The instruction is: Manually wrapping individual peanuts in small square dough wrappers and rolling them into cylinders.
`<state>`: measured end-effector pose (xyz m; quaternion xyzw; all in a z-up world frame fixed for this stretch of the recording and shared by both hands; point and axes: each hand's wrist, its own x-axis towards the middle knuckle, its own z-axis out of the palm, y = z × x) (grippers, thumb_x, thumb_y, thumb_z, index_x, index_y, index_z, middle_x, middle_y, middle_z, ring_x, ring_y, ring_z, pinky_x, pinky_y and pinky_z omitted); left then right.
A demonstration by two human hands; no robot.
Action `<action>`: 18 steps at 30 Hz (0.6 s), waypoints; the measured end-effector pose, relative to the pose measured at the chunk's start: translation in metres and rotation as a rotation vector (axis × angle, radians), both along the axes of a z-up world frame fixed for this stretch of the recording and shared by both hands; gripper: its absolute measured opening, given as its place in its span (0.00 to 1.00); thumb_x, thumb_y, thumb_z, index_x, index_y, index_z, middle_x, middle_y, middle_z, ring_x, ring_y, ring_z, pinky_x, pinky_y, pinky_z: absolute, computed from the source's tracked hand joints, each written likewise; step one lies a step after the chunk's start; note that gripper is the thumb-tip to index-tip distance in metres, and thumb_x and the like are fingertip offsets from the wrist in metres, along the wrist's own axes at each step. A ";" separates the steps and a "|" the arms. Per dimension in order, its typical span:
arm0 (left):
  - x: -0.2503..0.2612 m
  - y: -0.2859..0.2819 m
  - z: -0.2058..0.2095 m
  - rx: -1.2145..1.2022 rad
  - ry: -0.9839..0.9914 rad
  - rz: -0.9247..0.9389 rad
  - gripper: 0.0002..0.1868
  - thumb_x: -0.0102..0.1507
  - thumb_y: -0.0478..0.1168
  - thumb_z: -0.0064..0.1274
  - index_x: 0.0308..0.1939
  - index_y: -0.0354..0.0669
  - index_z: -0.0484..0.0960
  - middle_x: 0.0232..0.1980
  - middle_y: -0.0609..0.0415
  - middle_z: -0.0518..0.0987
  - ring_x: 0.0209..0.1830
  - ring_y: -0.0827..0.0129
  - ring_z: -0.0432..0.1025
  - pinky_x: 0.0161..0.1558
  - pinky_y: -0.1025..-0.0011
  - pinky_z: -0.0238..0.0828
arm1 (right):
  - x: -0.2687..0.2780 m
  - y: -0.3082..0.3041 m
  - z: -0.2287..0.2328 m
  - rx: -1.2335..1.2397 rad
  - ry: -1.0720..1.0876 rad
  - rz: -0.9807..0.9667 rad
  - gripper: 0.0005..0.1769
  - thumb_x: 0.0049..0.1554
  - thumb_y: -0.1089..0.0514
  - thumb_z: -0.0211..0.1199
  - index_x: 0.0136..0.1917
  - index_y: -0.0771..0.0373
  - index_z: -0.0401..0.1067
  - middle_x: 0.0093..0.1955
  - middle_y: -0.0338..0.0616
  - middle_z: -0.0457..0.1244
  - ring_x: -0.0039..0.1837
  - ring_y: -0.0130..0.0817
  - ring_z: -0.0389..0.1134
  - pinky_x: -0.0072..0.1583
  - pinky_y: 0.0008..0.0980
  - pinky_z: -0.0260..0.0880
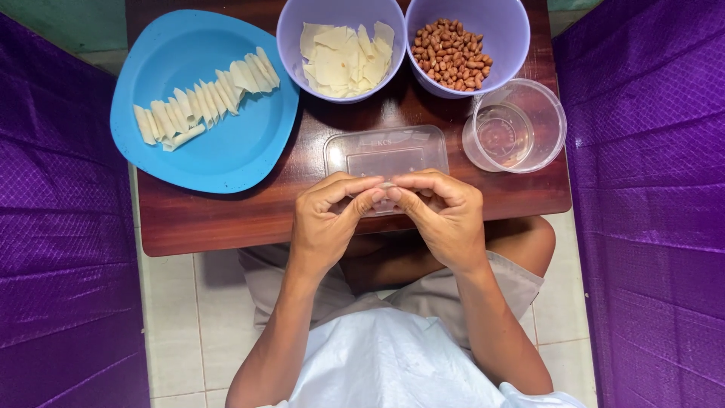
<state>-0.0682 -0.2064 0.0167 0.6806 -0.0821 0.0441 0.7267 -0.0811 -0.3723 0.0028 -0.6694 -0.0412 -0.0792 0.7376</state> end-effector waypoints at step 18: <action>0.003 -0.002 -0.013 -0.121 0.145 -0.017 0.09 0.66 0.33 0.58 0.48 0.30 0.85 0.37 0.48 0.81 0.36 0.69 0.80 0.35 0.73 0.86 | 0.000 -0.002 -0.009 -0.016 0.026 -0.042 0.05 0.62 0.68 0.65 0.50 0.74 0.77 0.46 0.54 0.70 0.46 0.32 0.72 0.47 0.33 0.81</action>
